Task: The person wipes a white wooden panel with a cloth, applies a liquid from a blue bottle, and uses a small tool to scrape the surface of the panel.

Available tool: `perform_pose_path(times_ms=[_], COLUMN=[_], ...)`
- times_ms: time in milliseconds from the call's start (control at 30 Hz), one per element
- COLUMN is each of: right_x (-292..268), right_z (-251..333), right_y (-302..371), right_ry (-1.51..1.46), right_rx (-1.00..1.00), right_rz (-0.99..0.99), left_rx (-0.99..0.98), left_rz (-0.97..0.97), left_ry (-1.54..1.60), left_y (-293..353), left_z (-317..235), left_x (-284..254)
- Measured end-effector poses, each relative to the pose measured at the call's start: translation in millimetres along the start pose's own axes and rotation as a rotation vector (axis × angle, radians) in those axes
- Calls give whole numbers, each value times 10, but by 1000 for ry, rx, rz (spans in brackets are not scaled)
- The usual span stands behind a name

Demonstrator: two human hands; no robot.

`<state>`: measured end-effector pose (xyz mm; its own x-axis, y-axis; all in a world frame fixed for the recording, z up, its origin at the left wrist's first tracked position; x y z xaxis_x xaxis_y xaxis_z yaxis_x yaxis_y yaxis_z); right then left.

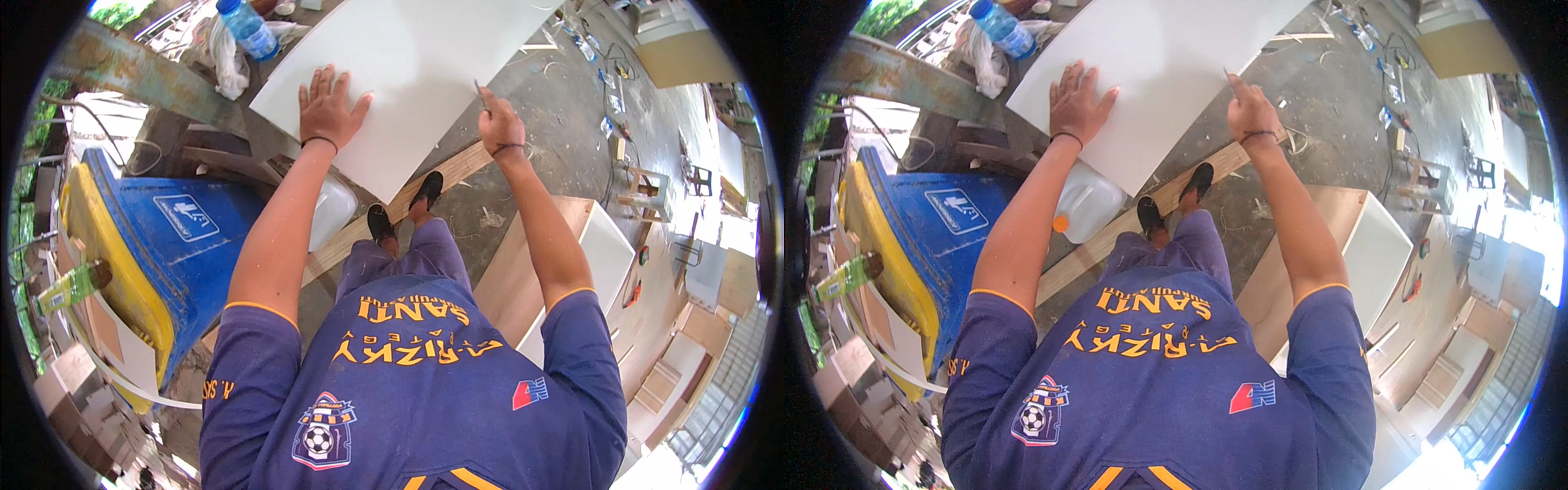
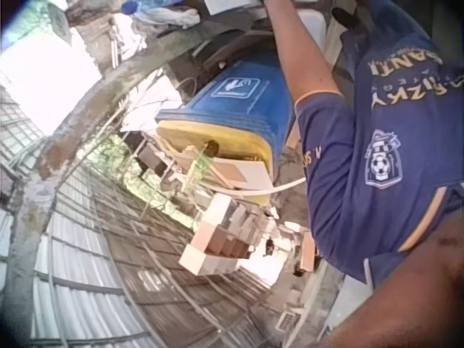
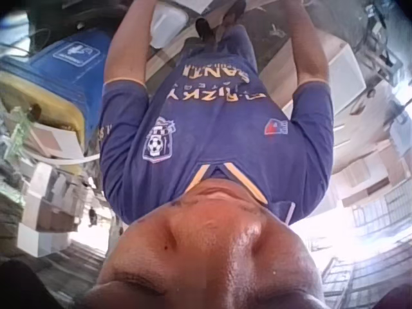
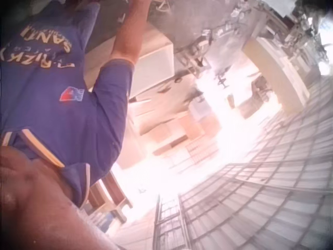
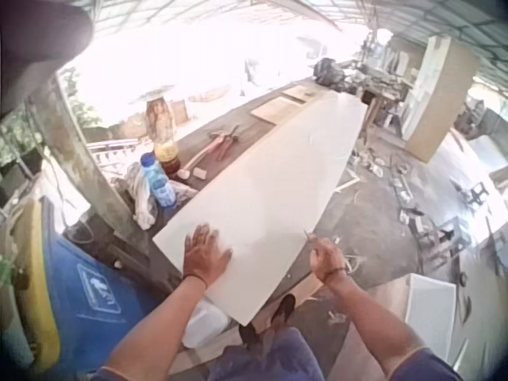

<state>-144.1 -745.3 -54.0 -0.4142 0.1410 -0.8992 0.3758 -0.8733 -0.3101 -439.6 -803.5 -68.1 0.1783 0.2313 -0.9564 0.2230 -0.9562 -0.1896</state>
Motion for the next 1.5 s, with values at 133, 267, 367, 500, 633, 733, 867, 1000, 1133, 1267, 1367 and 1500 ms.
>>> perform_pose_path(times_ms=[133, 267, 367, 500, 633, 733, 867, 1000, 1133, 1267, 1367, 1500], right_x=[303, 219, 2, -75, 107, 223, 34, -18, -9, 66, 62, 58], right_z=[628, 1780, 1493, -79, -285, 400, 1019, -269, -683, 608, 1185, 17], right_y=[475, 1339, 960, -218, -425, 275, 645, -485, -935, 60, 680, -512], right_ry=[-92, -191, -233, -79, 81, -146, -234, -68, 135, -12, -318, -61], right_rx=[-201, -444, -320, 41, -6, -272, -360, -14, 14, -360, -522, -211], right_rz=[71, 557, 505, 108, 151, 102, 445, 356, 232, 431, 571, 394], left_rx=[-7, 22, 27, 42, 33, 25, 24, 54, 58, 29, 48, 23], left_rz=[-9, -40, -40, -42, -29, -13, 26, -11, -9, 9, -8, -33], left_ry=[-32, -28, -51, -20, -28, -36, -72, -67, -52, -67, -55, -70], left_y=[33, 22, 32, -8, -6, -3, 21, 11, -7, 33, 8, 57], left_z=[3, 5, 42, -43, -7, -37, -7, -29, -60, -27, -77, -50], left_x=[6, -3, 15, -10, 15, -29, -16, -51, -58, -85, -93, -133])
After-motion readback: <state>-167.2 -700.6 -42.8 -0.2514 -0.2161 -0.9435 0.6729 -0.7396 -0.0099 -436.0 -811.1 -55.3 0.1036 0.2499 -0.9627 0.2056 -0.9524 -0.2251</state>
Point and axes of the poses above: each hand's wrist, its own y-axis away from the middle knuckle, its own x-axis out of the palm, z = x × y, the point moved 4 cm from there along -y, towards the middle knuckle, and after that the axes turned 1 degree about -x, right-handed, at the moved point
